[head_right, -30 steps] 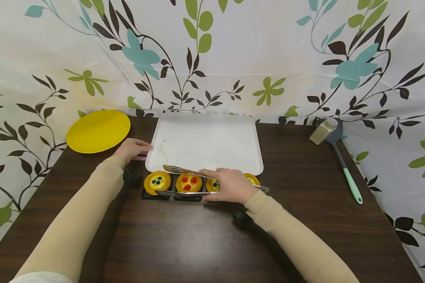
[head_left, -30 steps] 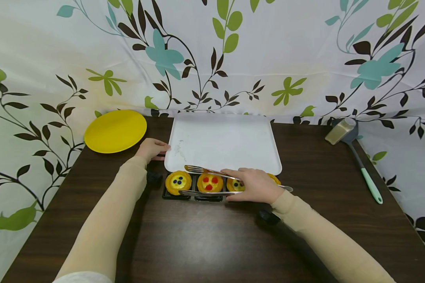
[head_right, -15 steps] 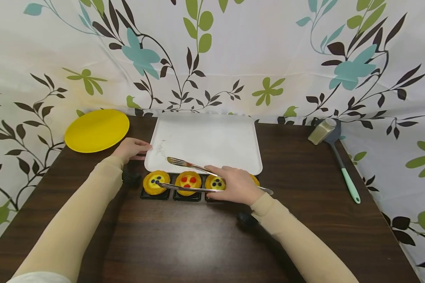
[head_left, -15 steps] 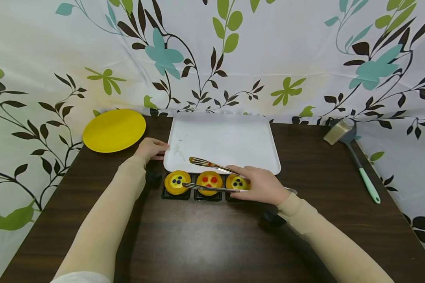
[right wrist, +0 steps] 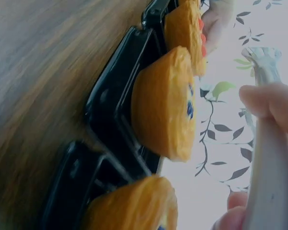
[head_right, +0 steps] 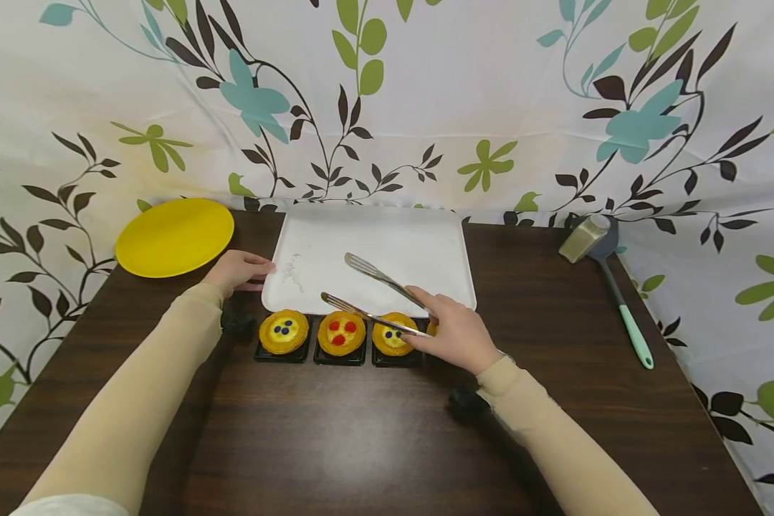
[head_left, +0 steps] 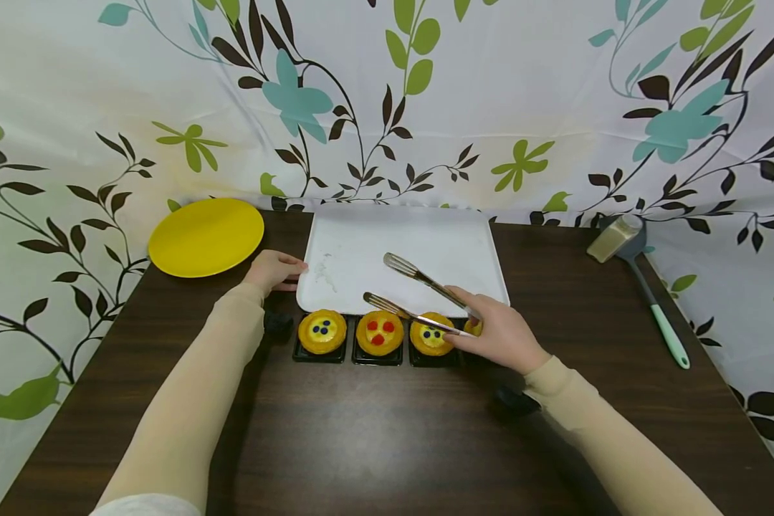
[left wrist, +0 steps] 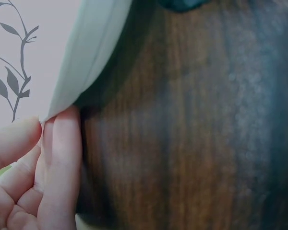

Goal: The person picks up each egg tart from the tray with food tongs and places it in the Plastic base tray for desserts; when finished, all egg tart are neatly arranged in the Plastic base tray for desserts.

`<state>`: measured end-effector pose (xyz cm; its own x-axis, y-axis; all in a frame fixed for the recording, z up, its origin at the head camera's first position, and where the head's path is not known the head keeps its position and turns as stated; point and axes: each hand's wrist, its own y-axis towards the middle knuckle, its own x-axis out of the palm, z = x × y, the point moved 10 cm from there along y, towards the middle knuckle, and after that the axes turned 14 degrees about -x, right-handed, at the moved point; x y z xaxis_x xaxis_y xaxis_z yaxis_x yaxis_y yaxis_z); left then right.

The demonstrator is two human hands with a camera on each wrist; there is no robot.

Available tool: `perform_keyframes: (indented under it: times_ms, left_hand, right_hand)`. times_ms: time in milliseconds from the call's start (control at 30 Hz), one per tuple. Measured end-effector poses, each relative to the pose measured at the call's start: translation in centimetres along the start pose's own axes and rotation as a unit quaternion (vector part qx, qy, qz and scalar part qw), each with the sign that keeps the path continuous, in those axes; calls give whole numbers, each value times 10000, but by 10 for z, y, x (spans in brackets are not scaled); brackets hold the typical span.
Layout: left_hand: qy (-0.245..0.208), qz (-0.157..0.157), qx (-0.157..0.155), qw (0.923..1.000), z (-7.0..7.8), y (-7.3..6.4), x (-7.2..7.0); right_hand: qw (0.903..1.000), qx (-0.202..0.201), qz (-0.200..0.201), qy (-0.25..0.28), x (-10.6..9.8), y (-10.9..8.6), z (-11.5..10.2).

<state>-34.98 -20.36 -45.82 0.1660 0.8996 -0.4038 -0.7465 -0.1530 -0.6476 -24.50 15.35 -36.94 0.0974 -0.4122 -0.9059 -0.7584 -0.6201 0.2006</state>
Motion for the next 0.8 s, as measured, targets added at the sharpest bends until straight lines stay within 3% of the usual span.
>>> perform_keyframes:
  times_ms: [200,333,800]
  left_hand:
    - [5,-17,39,10000,2,-3,1]
    - [9,-34,31,10000,2,-3,1]
    - [89,3,23,10000,2,-4,0]
  right_hand:
    - [9976,414,410,376,-6,-11,23]
    - [9953,635,482,554,-8,-17,37]
    - [9851,1455,784,484,-20,-37,92]
